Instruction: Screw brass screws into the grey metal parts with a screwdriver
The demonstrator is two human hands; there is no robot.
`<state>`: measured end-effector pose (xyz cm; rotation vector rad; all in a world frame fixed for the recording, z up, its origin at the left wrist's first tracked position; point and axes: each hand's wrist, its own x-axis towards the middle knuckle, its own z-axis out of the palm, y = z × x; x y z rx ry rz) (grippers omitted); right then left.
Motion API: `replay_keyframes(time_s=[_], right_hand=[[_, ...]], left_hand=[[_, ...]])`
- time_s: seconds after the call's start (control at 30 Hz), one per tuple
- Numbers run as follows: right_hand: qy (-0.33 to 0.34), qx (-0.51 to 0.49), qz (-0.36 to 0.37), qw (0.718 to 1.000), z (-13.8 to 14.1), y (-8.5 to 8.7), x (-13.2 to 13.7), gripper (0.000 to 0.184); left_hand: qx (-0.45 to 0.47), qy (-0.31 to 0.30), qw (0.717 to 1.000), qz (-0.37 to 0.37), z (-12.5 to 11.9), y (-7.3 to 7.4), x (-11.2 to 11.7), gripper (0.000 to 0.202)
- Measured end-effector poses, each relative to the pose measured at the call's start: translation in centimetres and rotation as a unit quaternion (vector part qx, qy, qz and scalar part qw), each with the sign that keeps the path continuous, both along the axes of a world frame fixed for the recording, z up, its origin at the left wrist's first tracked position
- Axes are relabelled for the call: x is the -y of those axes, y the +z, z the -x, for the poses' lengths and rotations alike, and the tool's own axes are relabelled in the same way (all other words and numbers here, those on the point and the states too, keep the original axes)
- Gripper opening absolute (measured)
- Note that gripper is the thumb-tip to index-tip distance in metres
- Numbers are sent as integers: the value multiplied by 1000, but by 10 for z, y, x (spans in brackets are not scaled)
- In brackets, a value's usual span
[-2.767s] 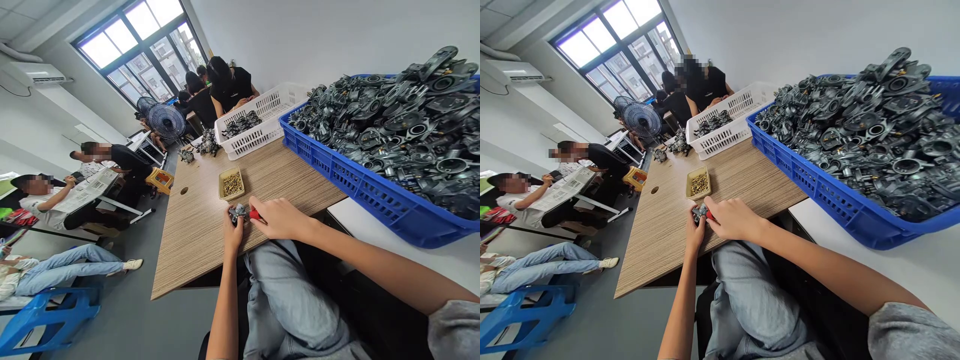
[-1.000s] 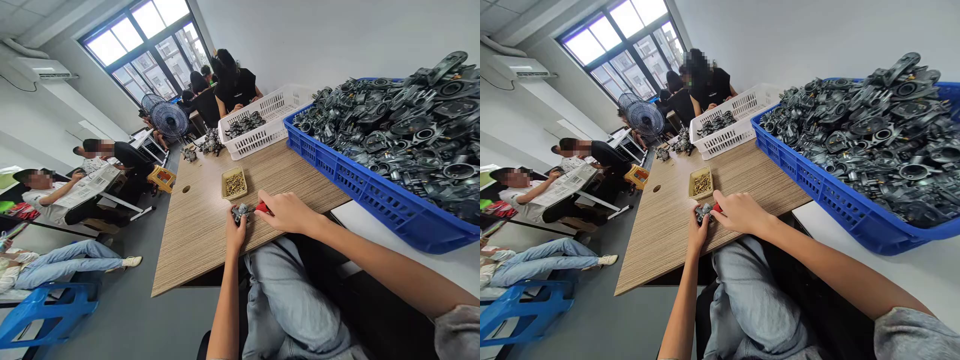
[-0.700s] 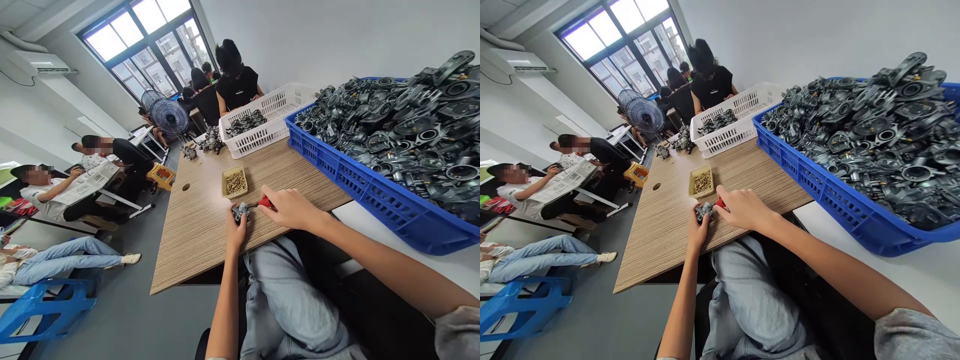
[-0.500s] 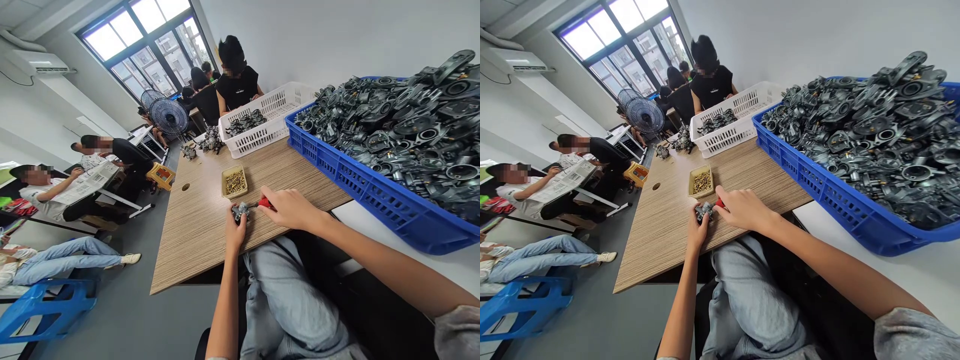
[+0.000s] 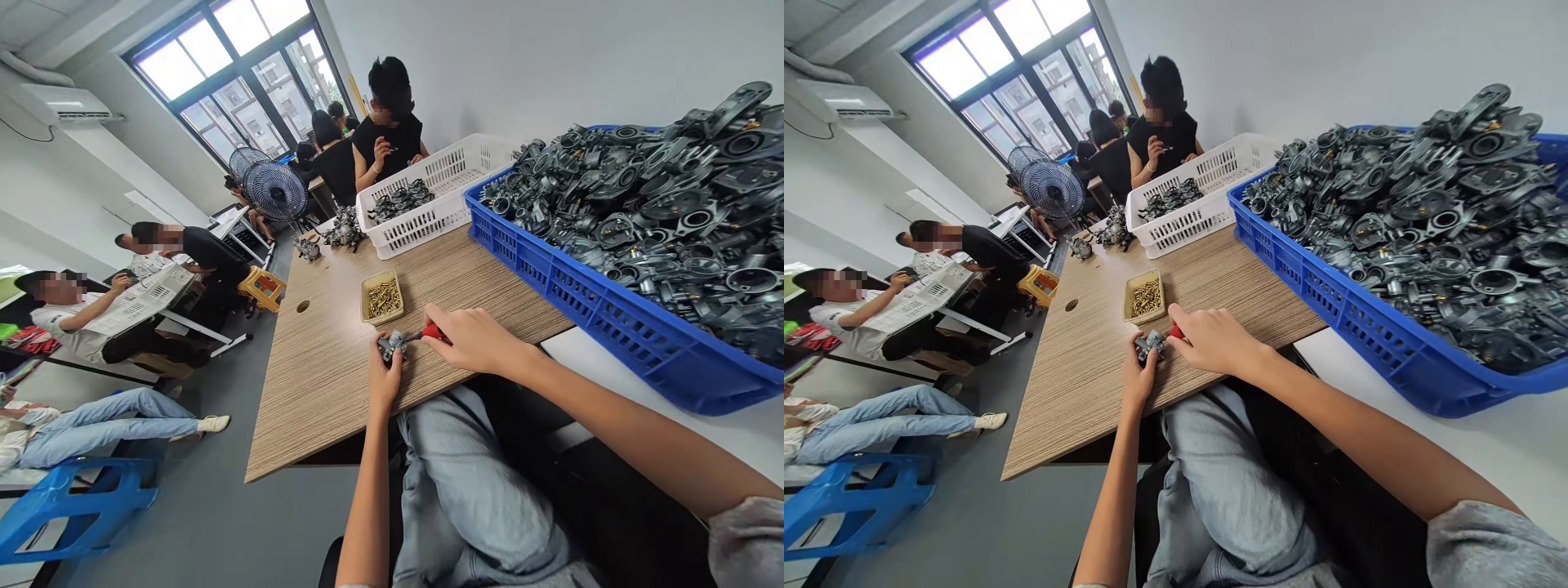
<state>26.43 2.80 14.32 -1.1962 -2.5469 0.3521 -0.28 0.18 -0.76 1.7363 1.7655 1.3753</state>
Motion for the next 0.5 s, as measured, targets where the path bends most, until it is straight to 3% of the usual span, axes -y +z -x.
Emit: replay_keyframes(time_s=[0.5], right_hand=[[43,-32,3,999,3,-2,7,19]], left_hand=[[-38,-1,999,-9,0,-3,-1,51]])
